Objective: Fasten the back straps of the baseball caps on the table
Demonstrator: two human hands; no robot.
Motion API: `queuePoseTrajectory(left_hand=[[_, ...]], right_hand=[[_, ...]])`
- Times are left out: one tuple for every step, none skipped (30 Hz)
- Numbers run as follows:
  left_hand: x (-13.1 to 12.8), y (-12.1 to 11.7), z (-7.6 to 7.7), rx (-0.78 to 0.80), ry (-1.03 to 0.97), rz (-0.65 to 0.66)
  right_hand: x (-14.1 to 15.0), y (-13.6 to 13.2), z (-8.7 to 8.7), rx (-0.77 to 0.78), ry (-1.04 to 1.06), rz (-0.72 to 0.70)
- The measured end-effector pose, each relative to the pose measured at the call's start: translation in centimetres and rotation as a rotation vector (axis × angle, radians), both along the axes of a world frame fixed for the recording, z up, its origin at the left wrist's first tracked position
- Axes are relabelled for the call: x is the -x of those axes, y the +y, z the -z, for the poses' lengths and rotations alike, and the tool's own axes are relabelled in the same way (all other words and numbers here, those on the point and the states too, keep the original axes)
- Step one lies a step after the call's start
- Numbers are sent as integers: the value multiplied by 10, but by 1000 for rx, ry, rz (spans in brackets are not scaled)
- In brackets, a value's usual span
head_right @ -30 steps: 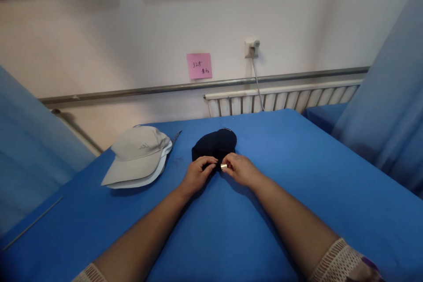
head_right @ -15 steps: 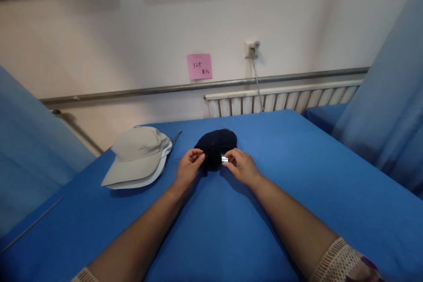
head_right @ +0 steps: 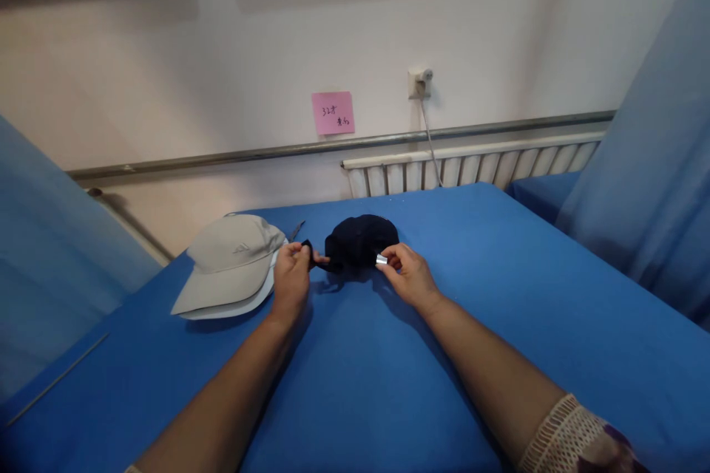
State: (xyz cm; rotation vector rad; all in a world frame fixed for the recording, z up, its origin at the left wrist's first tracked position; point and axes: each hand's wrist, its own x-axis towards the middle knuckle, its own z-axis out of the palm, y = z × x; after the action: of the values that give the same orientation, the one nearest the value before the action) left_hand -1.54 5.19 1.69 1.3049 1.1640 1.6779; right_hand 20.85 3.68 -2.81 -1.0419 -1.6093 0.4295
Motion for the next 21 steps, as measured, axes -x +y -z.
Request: queuePoseTrajectory(left_hand=[[2,0,-3,-29,-32,-16],[3,0,-5,-57,-64,-26],[5,0,-8,-79,-90,-31],[6,0,-10,-96,-110,-38],[7,0,-12,-107,-121,-48],[8,-1,-13,-112,-122,-60],[8,-1,-13,-105,-112,-72],[9,-1,-13,-87,-89,-84],[9,-1,-12,-61,-60,-96],[9,-1,-12,-31,-34,-100],[10,-1,-11,-4,-23,-91],[12,-1,-11,19,-29,-59],[15,-1,-12,40,-50,5],[18,-2,-13,61,-77,100],[21,-2,-16,81,-97,214],[24,-4,-19,98,-100,324],[26,-6,-23,109,-78,415],[26,-8,-27,108,-23,477],[24,-12,-31,93,65,512],[20,-17,-34,66,185,529],[13,-23,-35,34,326,546]], right_hand=[[0,0,0,-5,4,2],[0,0,0,-6,7,4],[0,1,0,-4,10,6],[0,1,1,-1,11,6],[-1,1,1,4,12,5],[0,1,2,9,13,3],[0,1,2,12,14,2],[0,1,2,14,14,2],[0,1,2,17,13,0],[0,1,2,19,13,-1],[0,1,2,22,15,0],[-1,1,2,27,15,2],[-1,1,2,34,15,5],[-1,1,2,40,13,8],[-1,2,2,46,9,10],[-2,2,2,50,2,10],[-2,2,3,52,-4,10],[-2,3,3,53,-8,9],[-2,3,4,55,-11,9],[-2,4,4,57,-12,9],[-2,4,5,60,-12,9]])
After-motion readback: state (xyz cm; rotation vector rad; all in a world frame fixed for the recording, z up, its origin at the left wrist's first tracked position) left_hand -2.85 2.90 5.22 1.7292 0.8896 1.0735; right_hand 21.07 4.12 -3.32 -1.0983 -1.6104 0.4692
